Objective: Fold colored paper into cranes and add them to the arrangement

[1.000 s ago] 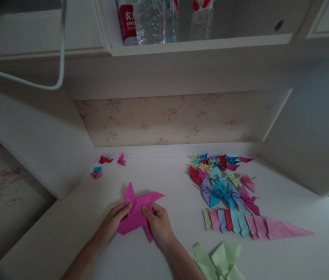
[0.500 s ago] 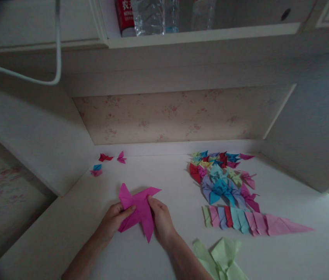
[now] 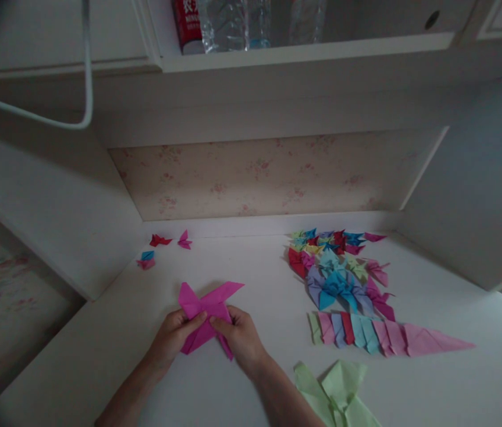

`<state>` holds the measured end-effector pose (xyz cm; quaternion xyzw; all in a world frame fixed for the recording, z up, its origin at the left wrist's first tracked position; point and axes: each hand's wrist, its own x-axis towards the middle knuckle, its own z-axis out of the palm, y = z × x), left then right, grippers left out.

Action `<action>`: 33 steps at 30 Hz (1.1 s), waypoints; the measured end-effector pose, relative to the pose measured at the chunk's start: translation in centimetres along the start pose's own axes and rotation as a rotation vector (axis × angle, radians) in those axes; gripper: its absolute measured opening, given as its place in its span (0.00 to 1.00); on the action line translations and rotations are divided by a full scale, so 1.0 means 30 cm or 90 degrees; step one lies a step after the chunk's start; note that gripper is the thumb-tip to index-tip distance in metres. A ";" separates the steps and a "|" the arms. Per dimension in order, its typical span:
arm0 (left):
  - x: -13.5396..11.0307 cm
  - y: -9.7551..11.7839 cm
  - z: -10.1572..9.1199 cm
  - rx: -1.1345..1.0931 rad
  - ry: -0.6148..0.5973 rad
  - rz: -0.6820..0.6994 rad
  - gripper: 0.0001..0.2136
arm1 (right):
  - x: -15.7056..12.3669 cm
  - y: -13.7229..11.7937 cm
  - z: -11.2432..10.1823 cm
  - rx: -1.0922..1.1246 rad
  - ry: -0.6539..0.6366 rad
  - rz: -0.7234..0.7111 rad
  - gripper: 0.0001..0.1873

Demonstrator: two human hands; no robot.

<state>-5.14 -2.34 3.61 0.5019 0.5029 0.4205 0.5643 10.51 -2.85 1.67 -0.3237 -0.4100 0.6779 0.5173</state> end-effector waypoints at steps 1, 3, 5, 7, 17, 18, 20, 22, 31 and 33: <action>0.000 0.000 0.001 -0.001 -0.001 -0.003 0.14 | 0.000 -0.001 0.000 -0.004 -0.001 -0.001 0.11; 0.002 -0.003 0.002 -0.002 0.002 -0.007 0.13 | 0.000 -0.004 0.001 -0.004 -0.004 -0.004 0.11; 0.005 -0.008 0.001 -0.003 0.001 -0.006 0.13 | 0.000 -0.007 0.003 -0.006 -0.002 -0.005 0.11; 0.009 -0.014 0.000 -0.007 -0.003 -0.006 0.14 | 0.000 -0.007 0.003 -0.009 0.000 -0.005 0.12; 0.005 -0.014 0.006 -0.011 -0.013 0.012 0.13 | -0.001 -0.001 -0.003 -0.049 -0.019 -0.009 0.13; 0.004 -0.013 0.006 -0.014 -0.016 0.011 0.13 | -0.002 -0.002 -0.004 -0.057 -0.016 -0.016 0.12; 0.003 -0.015 0.006 -0.006 -0.011 0.015 0.12 | -0.002 -0.003 -0.004 -0.077 -0.005 -0.025 0.10; 0.005 -0.021 0.005 0.011 -0.004 0.020 0.12 | -0.003 -0.002 -0.003 -0.094 0.011 -0.030 0.08; 0.013 -0.036 0.001 0.021 -0.012 0.009 0.13 | -0.001 0.005 -0.003 -0.046 0.013 -0.027 0.06; 0.013 -0.035 -0.003 0.003 -0.022 -0.001 0.14 | -0.001 0.004 -0.005 0.000 0.001 -0.013 0.09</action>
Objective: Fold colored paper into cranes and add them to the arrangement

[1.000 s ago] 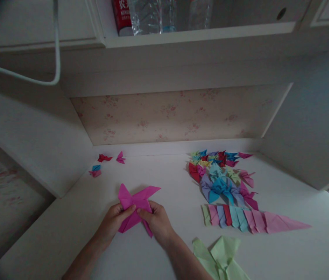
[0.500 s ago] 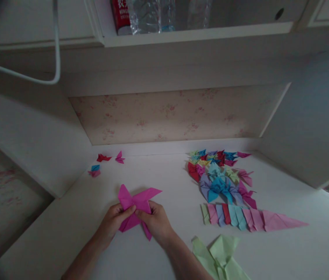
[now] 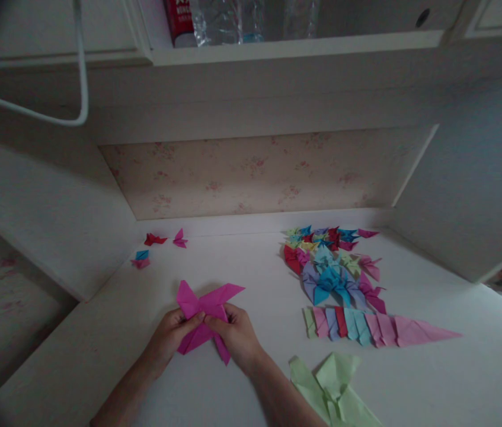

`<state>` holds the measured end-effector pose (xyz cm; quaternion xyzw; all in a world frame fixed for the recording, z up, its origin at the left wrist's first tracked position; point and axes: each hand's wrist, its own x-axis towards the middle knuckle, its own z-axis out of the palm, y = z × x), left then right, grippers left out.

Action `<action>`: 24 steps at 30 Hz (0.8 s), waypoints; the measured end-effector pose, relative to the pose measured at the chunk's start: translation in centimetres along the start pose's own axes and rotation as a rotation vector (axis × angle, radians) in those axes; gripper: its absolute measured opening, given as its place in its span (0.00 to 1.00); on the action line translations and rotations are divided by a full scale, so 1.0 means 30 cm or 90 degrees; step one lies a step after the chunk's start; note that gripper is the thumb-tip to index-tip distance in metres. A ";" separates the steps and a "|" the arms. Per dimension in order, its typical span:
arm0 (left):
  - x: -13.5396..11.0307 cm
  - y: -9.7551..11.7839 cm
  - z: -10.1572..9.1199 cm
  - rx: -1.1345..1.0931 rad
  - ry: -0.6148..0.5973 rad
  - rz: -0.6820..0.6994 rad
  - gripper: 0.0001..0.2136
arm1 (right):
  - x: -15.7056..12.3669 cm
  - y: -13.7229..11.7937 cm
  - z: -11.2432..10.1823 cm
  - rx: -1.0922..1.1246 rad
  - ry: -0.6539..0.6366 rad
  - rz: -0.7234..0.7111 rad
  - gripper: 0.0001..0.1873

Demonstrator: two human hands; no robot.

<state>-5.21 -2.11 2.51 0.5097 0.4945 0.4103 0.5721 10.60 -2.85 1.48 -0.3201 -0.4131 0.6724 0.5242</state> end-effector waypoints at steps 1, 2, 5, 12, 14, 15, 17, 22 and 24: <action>-0.001 0.001 -0.001 -0.006 -0.001 -0.002 0.14 | 0.001 0.001 -0.001 0.019 0.000 0.004 0.11; -0.003 0.003 -0.001 -0.009 -0.002 -0.003 0.14 | 0.002 0.003 -0.001 0.034 0.006 0.004 0.11; -0.009 0.012 0.003 -0.008 -0.017 -0.010 0.15 | 0.010 0.018 0.010 0.047 0.045 -0.010 0.12; -0.002 0.035 -0.009 -0.160 0.020 -0.009 0.20 | -0.001 -0.063 0.051 0.029 0.135 -0.064 0.13; 0.008 0.033 -0.019 -0.196 0.058 -0.029 0.23 | -0.042 -0.141 0.041 -0.013 0.134 -0.081 0.13; 0.011 0.030 -0.023 -0.198 0.074 -0.041 0.24 | -0.071 -0.183 0.029 -0.033 0.131 -0.087 0.14; 0.014 0.021 -0.026 -0.173 0.086 -0.053 0.25 | -0.147 -0.263 -0.010 -0.050 0.131 -0.086 0.13; 0.000 0.003 -0.014 -0.048 0.049 0.003 0.21 | -0.384 -0.377 -0.175 -0.014 0.237 -0.027 0.12; -0.007 0.001 -0.008 -0.008 0.045 0.038 0.19 | -0.472 -0.391 -0.252 -0.069 0.285 -0.001 0.13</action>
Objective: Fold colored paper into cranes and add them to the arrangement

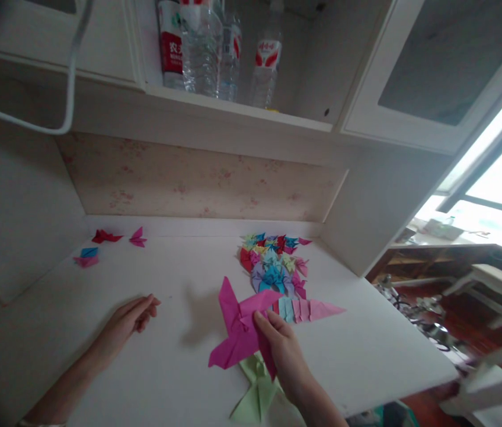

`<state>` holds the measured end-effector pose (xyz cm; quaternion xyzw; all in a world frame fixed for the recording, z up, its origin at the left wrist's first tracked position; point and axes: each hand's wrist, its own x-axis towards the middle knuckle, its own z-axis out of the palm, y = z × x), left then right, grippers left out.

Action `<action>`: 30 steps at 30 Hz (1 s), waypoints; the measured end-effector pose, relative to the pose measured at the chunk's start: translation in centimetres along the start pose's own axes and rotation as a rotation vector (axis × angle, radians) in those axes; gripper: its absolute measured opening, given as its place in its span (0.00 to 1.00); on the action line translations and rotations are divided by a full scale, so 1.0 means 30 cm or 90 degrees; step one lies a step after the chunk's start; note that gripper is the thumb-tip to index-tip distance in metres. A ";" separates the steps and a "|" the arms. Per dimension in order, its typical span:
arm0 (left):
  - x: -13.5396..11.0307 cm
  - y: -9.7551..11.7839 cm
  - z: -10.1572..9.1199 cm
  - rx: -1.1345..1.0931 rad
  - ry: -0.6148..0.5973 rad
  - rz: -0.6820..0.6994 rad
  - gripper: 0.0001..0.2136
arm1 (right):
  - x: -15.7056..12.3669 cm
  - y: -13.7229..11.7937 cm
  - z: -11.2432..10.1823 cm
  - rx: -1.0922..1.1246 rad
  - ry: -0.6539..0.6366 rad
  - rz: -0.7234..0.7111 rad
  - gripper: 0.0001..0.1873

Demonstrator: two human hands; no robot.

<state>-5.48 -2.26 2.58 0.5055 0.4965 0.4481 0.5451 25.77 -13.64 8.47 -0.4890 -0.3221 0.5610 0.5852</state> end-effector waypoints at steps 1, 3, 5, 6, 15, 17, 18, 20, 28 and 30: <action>-0.002 -0.001 0.002 0.020 -0.001 0.015 0.19 | -0.018 0.002 -0.050 -0.039 0.009 0.001 0.14; -0.005 -0.004 0.006 0.059 -0.004 0.033 0.18 | -0.044 0.009 -0.138 -0.115 -0.009 0.003 0.16; -0.004 -0.011 0.008 0.086 -0.006 0.037 0.18 | -0.057 0.020 -0.207 -0.176 -0.029 0.004 0.18; -0.003 -0.015 0.008 0.093 -0.004 0.037 0.18 | -0.059 0.027 -0.236 -0.205 -0.026 0.002 0.19; -0.003 -0.033 0.017 0.173 0.004 0.031 0.19 | -0.072 0.118 -0.367 -0.763 0.194 -0.109 0.18; -0.006 -0.030 0.022 0.203 -0.003 0.042 0.18 | -0.078 0.130 -0.374 -0.887 0.240 -0.164 0.19; -0.008 -0.030 0.024 0.214 -0.006 0.049 0.18 | -0.080 0.133 -0.375 -0.943 0.256 -0.198 0.20; -0.010 -0.031 0.026 0.231 -0.013 0.066 0.18 | -0.083 0.134 -0.370 -1.037 0.276 -0.272 0.21; -0.009 -0.031 0.021 0.206 -0.027 0.081 0.18 | -0.057 0.150 -0.126 -1.015 0.264 -0.537 0.20; -0.009 -0.030 0.019 0.191 -0.021 0.081 0.18 | -0.036 0.173 0.016 -0.886 0.184 -0.522 0.20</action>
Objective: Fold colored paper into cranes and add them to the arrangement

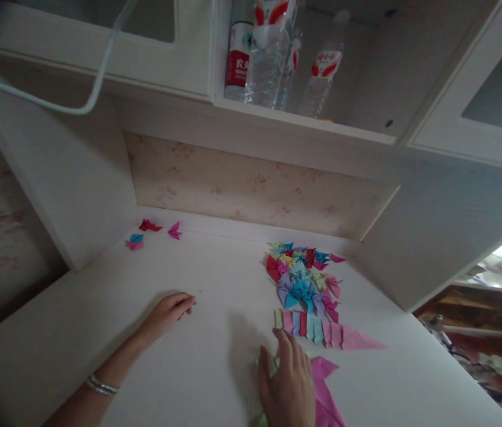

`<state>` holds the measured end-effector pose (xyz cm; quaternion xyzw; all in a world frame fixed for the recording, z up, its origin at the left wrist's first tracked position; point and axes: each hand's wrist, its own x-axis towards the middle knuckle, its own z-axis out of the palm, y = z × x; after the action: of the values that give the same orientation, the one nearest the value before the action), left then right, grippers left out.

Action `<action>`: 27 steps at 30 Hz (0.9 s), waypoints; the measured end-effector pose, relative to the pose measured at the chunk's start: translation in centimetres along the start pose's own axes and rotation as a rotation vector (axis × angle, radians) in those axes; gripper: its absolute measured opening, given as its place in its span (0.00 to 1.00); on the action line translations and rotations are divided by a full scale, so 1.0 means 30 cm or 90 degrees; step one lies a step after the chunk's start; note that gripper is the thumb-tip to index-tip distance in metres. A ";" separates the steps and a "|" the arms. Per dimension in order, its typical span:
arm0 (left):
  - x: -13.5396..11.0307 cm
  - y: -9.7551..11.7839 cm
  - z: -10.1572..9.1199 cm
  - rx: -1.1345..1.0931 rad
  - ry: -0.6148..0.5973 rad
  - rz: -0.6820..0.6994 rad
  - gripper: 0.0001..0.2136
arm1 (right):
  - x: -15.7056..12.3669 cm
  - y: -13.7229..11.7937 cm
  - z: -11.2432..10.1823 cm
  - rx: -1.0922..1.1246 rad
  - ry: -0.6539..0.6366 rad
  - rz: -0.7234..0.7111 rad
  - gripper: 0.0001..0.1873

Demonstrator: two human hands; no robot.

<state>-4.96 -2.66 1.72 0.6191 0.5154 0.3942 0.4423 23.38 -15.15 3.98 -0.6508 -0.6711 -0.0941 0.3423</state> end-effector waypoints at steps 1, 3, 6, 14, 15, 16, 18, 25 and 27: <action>0.000 0.000 -0.001 -0.008 0.005 -0.001 0.17 | 0.024 -0.070 0.033 0.079 -0.021 0.020 0.20; 0.001 -0.002 0.000 -0.017 0.016 0.000 0.17 | 0.083 -0.209 0.107 0.245 -0.090 0.058 0.18; 0.001 -0.004 0.006 -0.016 0.023 0.004 0.17 | 0.187 -0.374 0.235 0.464 -0.132 0.136 0.19; 0.040 -0.029 -0.068 0.033 0.135 -0.027 0.18 | 0.267 -0.456 0.539 0.635 -0.187 0.240 0.11; 0.064 -0.035 -0.106 0.050 0.164 -0.031 0.18 | 0.259 -0.447 0.554 0.630 -0.186 0.232 0.11; 0.094 -0.042 -0.151 0.073 0.194 -0.034 0.17 | 0.253 -0.438 0.564 0.633 -0.189 0.225 0.12; 0.169 -0.057 -0.261 0.133 0.251 -0.038 0.14 | 0.249 -0.424 0.575 0.652 -0.201 0.221 0.13; 0.382 -0.082 -0.641 0.376 0.359 -0.036 0.11 | 0.270 -0.418 0.580 0.668 -0.241 0.209 0.13; 0.395 -0.079 -0.697 0.432 0.355 -0.010 0.11 | 0.268 -0.419 0.582 0.659 -0.251 0.189 0.12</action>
<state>-23.52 12.18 6.07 0.5954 0.7202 0.3510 0.0612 6.37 -0.37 -0.38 -0.4907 -0.5823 0.4195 0.4941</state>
